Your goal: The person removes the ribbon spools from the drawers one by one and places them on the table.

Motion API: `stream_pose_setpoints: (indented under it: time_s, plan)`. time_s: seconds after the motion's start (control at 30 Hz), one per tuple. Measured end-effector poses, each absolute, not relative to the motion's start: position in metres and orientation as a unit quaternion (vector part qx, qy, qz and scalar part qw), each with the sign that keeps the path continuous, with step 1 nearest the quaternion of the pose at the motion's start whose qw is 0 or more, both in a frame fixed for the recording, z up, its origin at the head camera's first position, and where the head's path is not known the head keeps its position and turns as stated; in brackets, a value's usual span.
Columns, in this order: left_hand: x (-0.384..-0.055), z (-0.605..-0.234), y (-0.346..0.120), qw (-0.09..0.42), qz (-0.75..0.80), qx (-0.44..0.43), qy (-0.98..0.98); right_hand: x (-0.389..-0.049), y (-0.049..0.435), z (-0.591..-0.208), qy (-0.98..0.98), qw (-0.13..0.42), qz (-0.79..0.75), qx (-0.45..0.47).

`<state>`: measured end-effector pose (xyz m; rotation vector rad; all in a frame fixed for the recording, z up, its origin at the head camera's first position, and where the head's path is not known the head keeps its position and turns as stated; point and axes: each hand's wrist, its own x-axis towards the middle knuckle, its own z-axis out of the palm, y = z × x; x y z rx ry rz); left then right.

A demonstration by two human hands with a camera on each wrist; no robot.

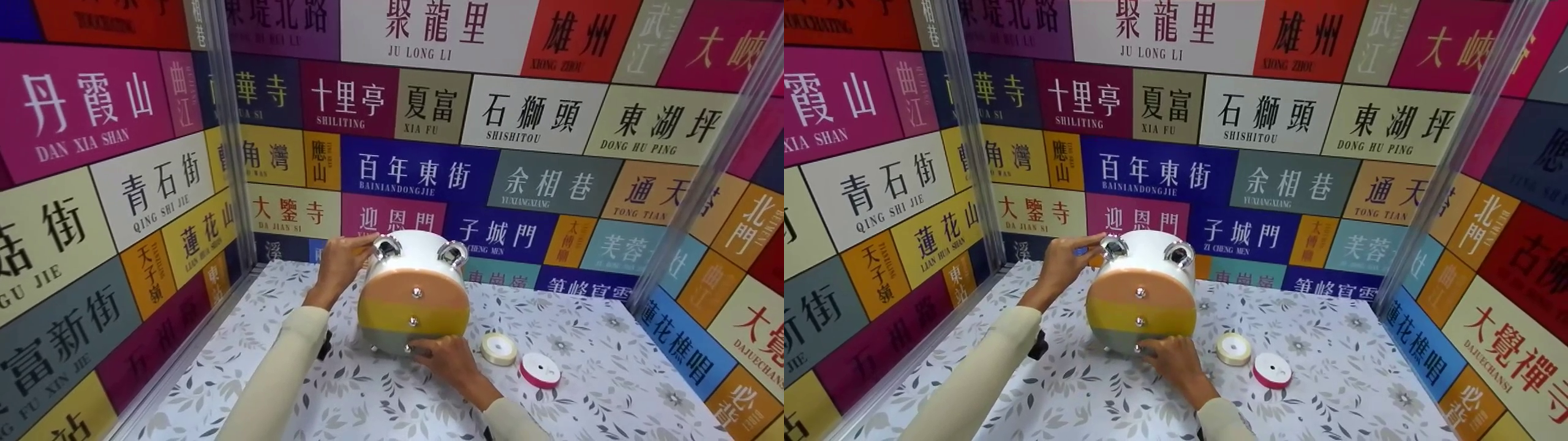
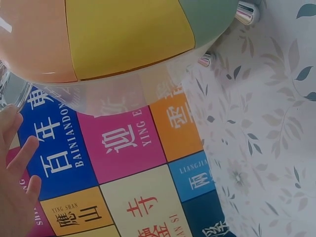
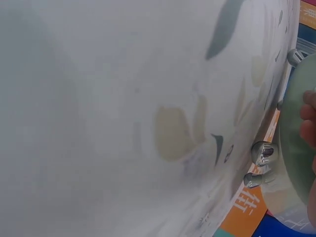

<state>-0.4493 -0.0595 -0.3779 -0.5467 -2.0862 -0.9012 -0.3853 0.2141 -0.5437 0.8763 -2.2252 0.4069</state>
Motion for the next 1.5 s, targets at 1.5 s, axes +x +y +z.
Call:
stream_pose_setpoints:
  time_s: [1.5]
  plan:
    - [-0.449, -0.377, -0.058, 0.372, -0.378, -0.205, -0.823, -0.373, 0.211, -0.535, -0.822, 0.358, 0.108, 0.428]
